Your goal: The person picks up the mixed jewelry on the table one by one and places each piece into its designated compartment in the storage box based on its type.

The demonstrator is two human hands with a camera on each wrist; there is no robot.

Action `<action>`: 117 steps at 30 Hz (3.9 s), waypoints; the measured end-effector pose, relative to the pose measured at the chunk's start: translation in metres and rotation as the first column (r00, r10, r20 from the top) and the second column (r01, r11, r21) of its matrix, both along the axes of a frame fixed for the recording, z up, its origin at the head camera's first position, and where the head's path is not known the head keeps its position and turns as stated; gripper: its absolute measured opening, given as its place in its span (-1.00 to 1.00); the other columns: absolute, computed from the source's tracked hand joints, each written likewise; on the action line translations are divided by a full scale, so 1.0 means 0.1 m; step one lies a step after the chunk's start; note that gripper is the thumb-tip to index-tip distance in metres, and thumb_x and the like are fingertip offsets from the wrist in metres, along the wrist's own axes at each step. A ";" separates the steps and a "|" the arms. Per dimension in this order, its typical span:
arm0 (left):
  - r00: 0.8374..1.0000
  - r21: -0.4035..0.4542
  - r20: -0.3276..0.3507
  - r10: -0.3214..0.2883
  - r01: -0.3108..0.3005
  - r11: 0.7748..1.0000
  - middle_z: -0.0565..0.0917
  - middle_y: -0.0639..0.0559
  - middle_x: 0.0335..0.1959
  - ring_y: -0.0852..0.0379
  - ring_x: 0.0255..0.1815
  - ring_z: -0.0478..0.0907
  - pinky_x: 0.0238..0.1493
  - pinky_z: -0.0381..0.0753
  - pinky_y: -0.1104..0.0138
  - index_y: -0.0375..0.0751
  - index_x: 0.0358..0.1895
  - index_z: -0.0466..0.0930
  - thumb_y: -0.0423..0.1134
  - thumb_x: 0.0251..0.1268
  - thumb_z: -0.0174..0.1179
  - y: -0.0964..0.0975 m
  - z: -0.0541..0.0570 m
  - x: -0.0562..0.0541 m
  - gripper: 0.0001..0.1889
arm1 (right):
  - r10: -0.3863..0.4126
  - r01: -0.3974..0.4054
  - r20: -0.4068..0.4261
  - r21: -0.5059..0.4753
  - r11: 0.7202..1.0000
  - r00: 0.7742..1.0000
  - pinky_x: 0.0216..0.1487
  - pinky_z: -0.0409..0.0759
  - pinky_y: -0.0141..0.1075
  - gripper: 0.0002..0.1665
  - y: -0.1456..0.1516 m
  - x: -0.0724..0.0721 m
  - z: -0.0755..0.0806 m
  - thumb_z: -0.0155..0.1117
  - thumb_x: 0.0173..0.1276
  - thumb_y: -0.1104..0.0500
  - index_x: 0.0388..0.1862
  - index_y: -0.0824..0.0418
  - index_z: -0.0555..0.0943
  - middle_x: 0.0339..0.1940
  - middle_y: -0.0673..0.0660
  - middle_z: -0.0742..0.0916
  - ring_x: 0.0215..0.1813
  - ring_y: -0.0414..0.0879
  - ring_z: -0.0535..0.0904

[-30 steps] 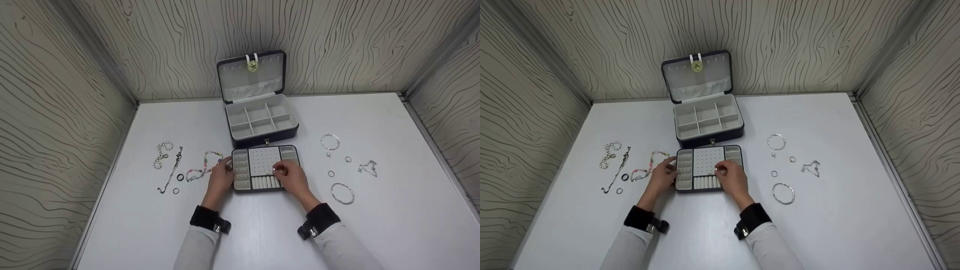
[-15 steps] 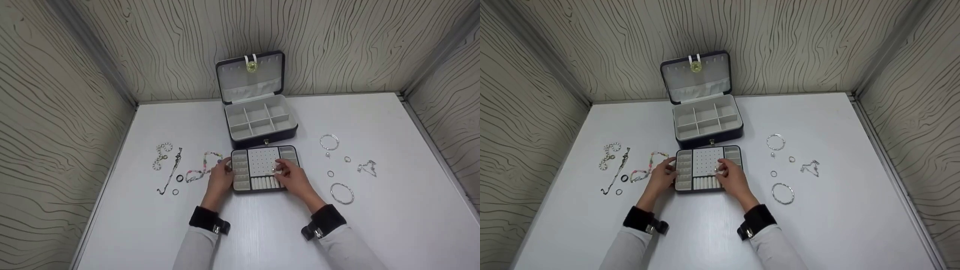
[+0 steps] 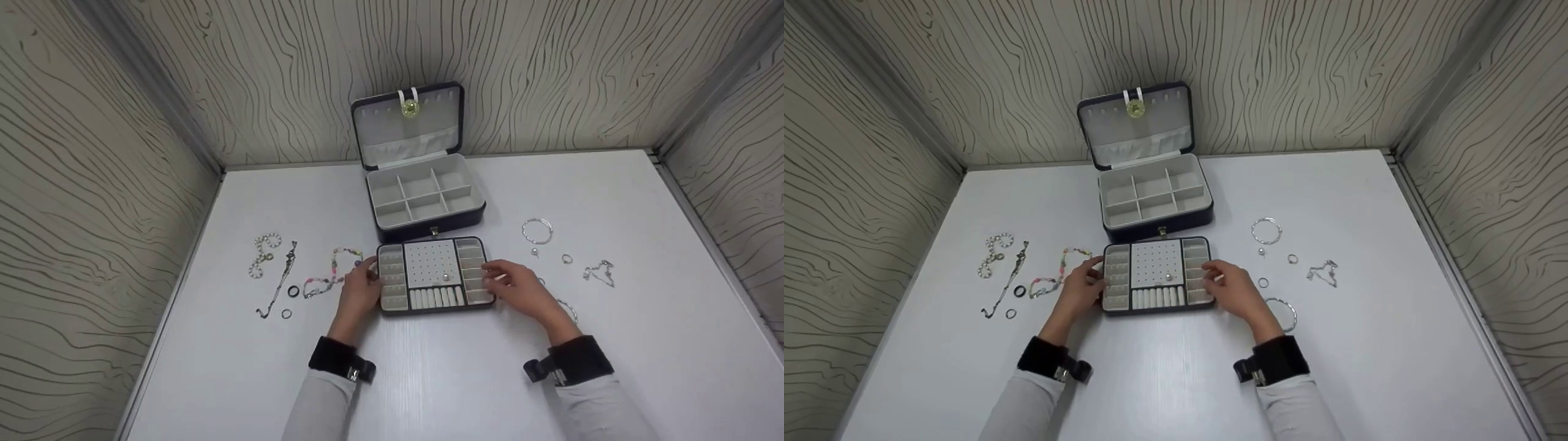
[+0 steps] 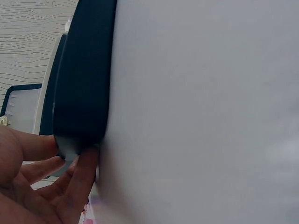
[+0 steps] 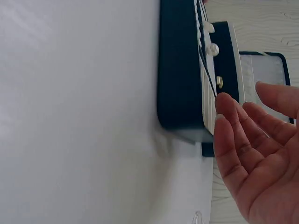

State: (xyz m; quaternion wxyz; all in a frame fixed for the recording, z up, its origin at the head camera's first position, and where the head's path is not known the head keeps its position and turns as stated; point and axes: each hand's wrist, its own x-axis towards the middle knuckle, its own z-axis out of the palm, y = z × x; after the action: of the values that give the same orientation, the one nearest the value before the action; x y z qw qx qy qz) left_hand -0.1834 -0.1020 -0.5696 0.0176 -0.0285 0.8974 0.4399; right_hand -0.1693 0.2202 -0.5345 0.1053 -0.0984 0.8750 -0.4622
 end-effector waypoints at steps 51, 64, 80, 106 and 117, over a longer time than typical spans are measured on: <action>1.000 0.015 0.018 0.014 -0.015 1.000 0.62 -0.02 -0.30 0.11 -0.38 0.49 -0.27 0.50 0.20 -0.22 0.30 0.49 -0.41 0.20 0.19 -0.01 -0.04 0.00 -0.47 | -0.009 0.050 -0.082 0.513 0.857 0.997 0.11 0.49 0.12 -0.70 0.67 -0.34 -0.10 0.17 0.33 0.45 0.03 0.49 0.62 -0.04 0.41 0.62 0.06 0.33 0.56; 1.000 -0.003 0.018 0.003 -0.003 1.000 0.63 -0.03 -0.29 0.09 -0.35 0.51 -0.25 0.52 0.18 -0.21 0.30 0.48 -0.43 0.18 0.15 0.00 -0.04 -0.02 -0.46 | -0.029 0.065 -0.081 0.487 0.871 0.996 -0.09 0.57 0.06 -0.84 0.68 -0.30 -0.10 0.28 0.23 0.45 -0.20 0.39 0.70 -0.22 0.31 0.71 -0.16 0.20 0.63; 0.999 0.006 0.027 -0.028 0.027 1.000 0.64 -0.07 -0.27 0.06 -0.32 0.53 -0.24 0.53 0.17 -0.22 0.30 0.47 -0.40 0.22 0.24 -0.05 -0.02 -0.05 -0.47 | -0.116 0.115 -0.068 -0.009 0.993 0.991 -0.27 0.58 -0.38 -0.76 0.15 -0.17 -0.08 0.26 0.34 0.34 -0.05 0.42 0.66 -0.16 0.25 0.70 -0.24 -0.02 0.70; 0.999 0.013 0.041 -0.020 0.020 1.000 0.63 -0.03 -0.28 0.10 -0.36 0.50 -0.29 0.51 0.22 -0.22 0.31 0.46 -0.42 0.20 0.20 -0.04 -0.01 -0.03 -0.46 | -0.161 0.176 0.087 -0.198 0.964 0.983 -0.13 0.61 -0.33 -0.74 -0.45 -0.16 -0.25 0.23 0.36 0.38 0.02 0.37 0.64 -0.10 0.22 0.69 -0.11 -0.01 0.60; 0.998 0.013 0.060 0.000 -0.001 1.000 0.62 -0.01 -0.28 0.13 -0.38 0.49 -0.32 0.49 0.24 -0.19 0.33 0.45 -0.40 0.23 0.20 -0.03 0.00 -0.04 -0.46 | -0.220 0.221 0.018 -0.108 0.969 0.975 -0.16 0.56 -0.26 -0.81 -0.54 -0.15 -0.26 0.28 0.32 0.35 -0.09 0.31 0.67 -0.21 0.13 0.70 -0.19 -0.05 0.58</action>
State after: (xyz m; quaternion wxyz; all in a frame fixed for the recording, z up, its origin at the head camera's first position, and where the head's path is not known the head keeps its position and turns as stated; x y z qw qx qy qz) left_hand -0.1871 -0.1050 -0.5700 0.0448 -0.0421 0.8936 0.4446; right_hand -0.1840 0.1663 -0.5608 0.0503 -0.0049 0.8536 -0.5184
